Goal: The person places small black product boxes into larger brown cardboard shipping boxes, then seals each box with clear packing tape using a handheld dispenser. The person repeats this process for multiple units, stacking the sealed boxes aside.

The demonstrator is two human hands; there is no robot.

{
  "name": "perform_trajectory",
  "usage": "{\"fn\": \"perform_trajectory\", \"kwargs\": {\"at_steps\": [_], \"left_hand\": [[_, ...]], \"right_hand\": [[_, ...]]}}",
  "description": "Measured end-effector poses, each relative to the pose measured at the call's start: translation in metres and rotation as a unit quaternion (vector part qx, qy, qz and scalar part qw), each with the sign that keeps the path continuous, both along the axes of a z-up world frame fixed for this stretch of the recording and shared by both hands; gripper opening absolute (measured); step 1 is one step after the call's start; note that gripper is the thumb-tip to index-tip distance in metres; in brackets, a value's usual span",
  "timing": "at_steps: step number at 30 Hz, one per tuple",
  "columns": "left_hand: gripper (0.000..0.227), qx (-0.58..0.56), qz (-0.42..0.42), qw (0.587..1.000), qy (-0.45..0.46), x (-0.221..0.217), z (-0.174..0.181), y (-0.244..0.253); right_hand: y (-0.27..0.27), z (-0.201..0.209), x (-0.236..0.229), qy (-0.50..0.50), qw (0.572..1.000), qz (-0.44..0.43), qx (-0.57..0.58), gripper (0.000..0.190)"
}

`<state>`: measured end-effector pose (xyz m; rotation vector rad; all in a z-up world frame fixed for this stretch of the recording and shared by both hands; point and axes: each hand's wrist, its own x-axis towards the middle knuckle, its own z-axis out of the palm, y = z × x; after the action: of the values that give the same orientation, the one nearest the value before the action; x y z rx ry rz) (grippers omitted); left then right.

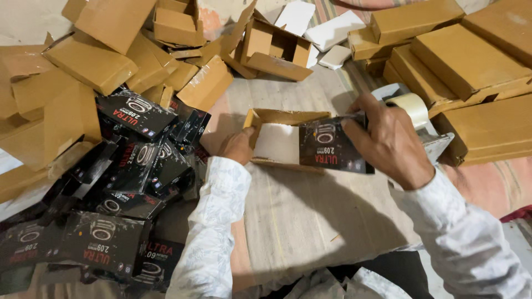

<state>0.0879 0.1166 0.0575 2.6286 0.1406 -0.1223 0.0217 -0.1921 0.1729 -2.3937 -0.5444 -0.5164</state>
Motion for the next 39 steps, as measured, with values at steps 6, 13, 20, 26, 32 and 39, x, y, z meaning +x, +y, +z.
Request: {"fn": "perform_trajectory", "kwargs": {"at_steps": [6,13,20,26,32,39], "left_hand": [[0.068,-0.081,-0.046,0.993,-0.072,-0.071,-0.011,-0.032],[0.059,-0.070,-0.039,0.989,-0.122,-0.122,-0.013,-0.028],[0.043,-0.064,-0.035,0.989,-0.127,-0.132,-0.003,-0.033],[0.057,-0.070,-0.017,0.978,-0.195,-0.133,0.000,-0.039],[0.053,-0.133,-0.076,0.934,-0.324,-0.118,-0.026,-0.041],[0.078,-0.220,-0.204,0.867,-0.399,-0.118,-0.055,-0.046]], "right_hand": [[0.003,-0.027,0.042,0.097,0.991,0.058,0.073,0.030],[0.028,-0.070,0.053,0.221,0.975,0.031,-0.008,0.044],[0.033,-0.097,0.044,-0.073,0.978,0.057,-0.185,0.069],[0.002,-0.107,0.023,-0.059,0.994,-0.061,-0.068,0.080],[-0.016,-0.123,0.007,0.252,0.905,0.001,0.342,0.053],[-0.026,-0.162,-0.006,0.126,0.959,0.100,0.234,0.036]]}}
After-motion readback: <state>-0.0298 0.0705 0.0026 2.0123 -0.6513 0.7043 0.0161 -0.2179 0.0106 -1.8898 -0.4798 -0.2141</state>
